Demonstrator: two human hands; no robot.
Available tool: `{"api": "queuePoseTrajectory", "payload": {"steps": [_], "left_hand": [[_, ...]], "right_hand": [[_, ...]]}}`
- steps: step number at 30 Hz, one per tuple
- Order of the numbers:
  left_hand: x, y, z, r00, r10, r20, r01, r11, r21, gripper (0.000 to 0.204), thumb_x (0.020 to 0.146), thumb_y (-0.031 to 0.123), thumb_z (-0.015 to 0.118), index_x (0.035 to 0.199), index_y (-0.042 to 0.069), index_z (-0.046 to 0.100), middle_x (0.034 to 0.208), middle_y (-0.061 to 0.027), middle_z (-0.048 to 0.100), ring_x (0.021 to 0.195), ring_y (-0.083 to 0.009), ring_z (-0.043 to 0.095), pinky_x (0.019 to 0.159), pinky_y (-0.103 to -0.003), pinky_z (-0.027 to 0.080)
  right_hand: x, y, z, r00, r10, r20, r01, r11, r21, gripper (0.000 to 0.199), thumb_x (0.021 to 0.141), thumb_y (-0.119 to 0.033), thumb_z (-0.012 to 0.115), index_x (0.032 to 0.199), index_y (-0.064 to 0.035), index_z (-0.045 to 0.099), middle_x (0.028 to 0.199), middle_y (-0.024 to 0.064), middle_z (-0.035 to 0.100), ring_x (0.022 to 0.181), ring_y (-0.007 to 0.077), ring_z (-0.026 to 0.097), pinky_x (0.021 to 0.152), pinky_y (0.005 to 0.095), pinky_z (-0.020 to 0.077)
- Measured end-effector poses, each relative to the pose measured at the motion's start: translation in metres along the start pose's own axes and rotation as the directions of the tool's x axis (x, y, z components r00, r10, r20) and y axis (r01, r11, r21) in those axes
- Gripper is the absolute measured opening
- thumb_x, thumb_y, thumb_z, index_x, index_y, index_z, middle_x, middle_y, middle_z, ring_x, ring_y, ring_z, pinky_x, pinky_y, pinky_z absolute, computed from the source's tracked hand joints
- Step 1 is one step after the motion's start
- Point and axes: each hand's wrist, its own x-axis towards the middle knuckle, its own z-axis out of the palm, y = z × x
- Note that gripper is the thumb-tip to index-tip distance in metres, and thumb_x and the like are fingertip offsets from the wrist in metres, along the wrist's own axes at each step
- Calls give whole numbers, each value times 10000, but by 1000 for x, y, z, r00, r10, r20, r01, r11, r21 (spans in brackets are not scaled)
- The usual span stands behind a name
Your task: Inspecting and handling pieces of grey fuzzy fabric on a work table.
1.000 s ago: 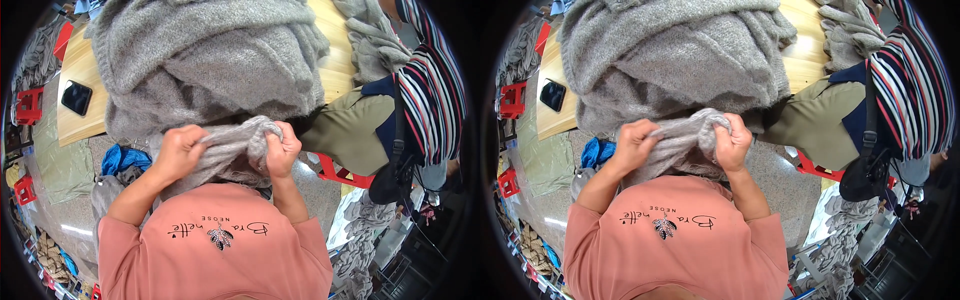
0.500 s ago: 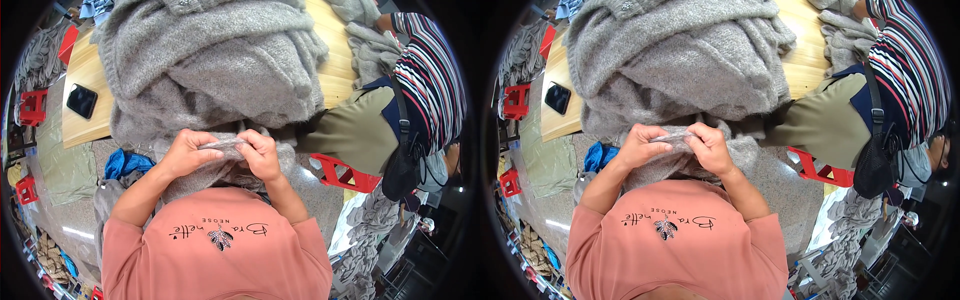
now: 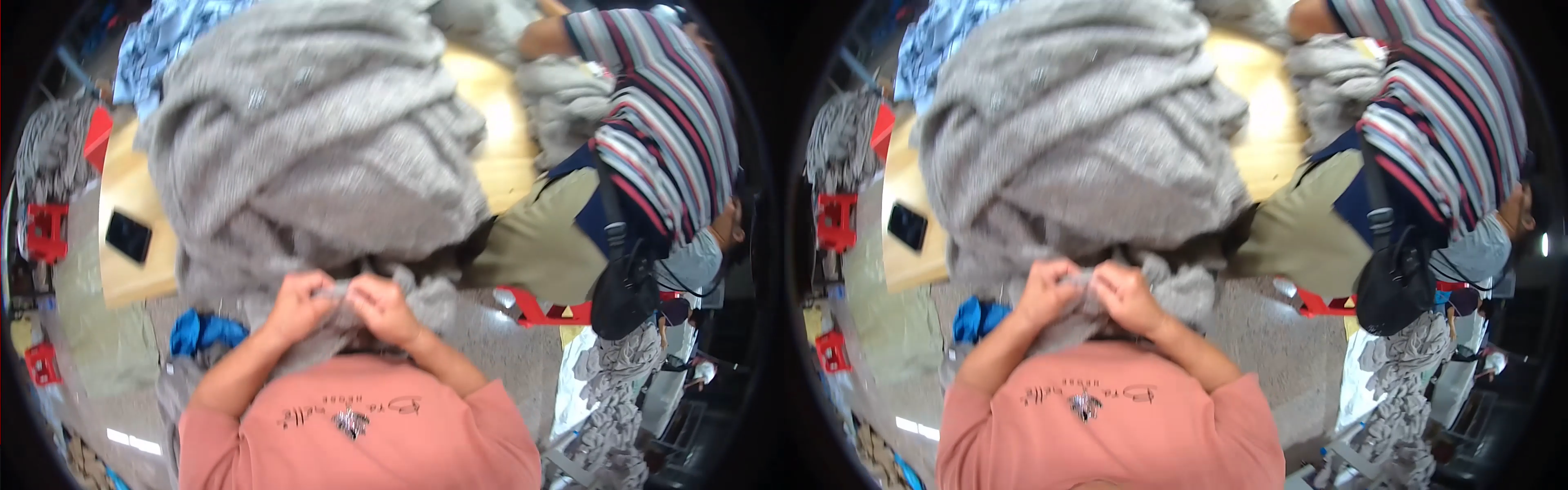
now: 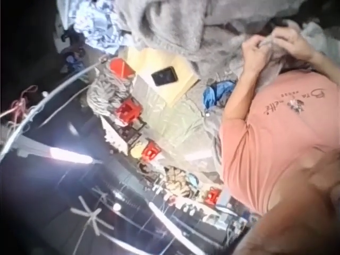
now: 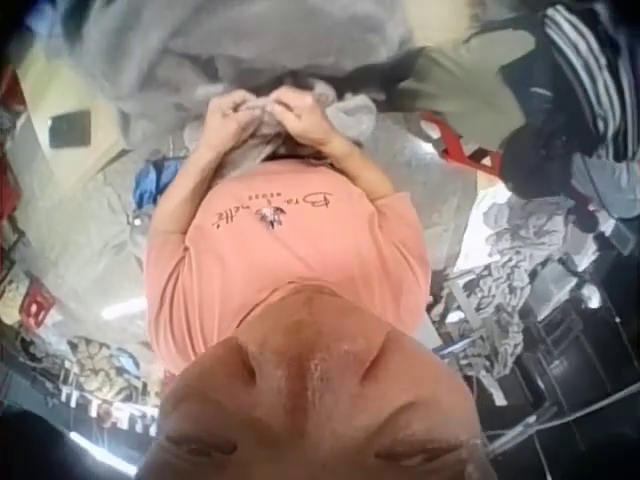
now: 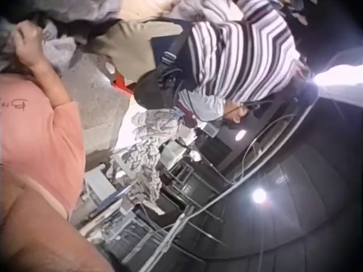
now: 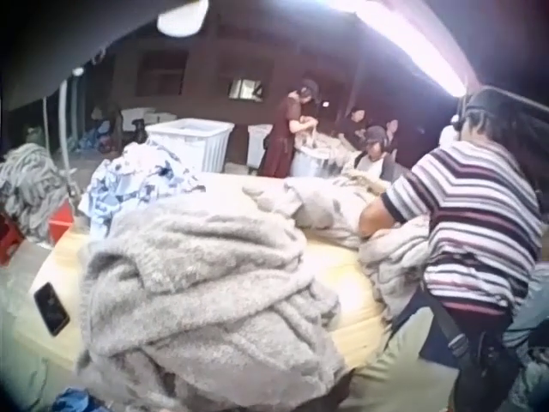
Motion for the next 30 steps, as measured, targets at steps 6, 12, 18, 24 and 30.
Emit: {"api": "queuePoseTrajectory", "payload": {"steps": [6,12,18,24,30], "left_hand": [[-5,9,6,974,-138,182,167,973,-157,55,708,30,608,664,8,585,600,25,545,581,-31,465,481,-218,387],[-7,7,8,953,-213,215,257,944,-208,94,754,35,596,665,12,579,585,31,529,549,-34,462,459,-211,371],[-6,1,10,978,-176,113,200,942,-269,133,790,90,616,692,-1,605,614,38,549,549,-31,463,474,-198,367],[3,2,-9,979,-200,-47,152,861,-485,36,752,12,597,745,-12,623,671,-29,611,574,-73,529,519,-221,419],[5,9,-15,968,-245,-50,163,770,-617,29,721,-18,605,747,-12,616,687,-58,623,588,-101,561,576,-239,457]], "right_hand": [[4,-8,5,960,-278,35,280,941,-189,49,754,-46,557,740,-6,533,672,141,532,590,306,532,527,363,415],[-8,4,12,985,-159,-68,150,981,-122,35,762,-33,553,753,-3,537,669,136,539,601,303,548,529,359,418],[0,8,3,985,-149,-88,139,985,-106,53,771,-26,573,816,-1,563,692,98,543,600,209,545,544,295,425],[-22,20,-25,973,-198,-121,141,918,-370,229,700,-94,636,894,-3,555,819,145,560,738,322,568,672,375,460],[-48,33,-39,977,-28,-209,-53,927,-372,304,676,0,526,980,-1,531,895,185,582,822,354,577,696,383,467]]}}
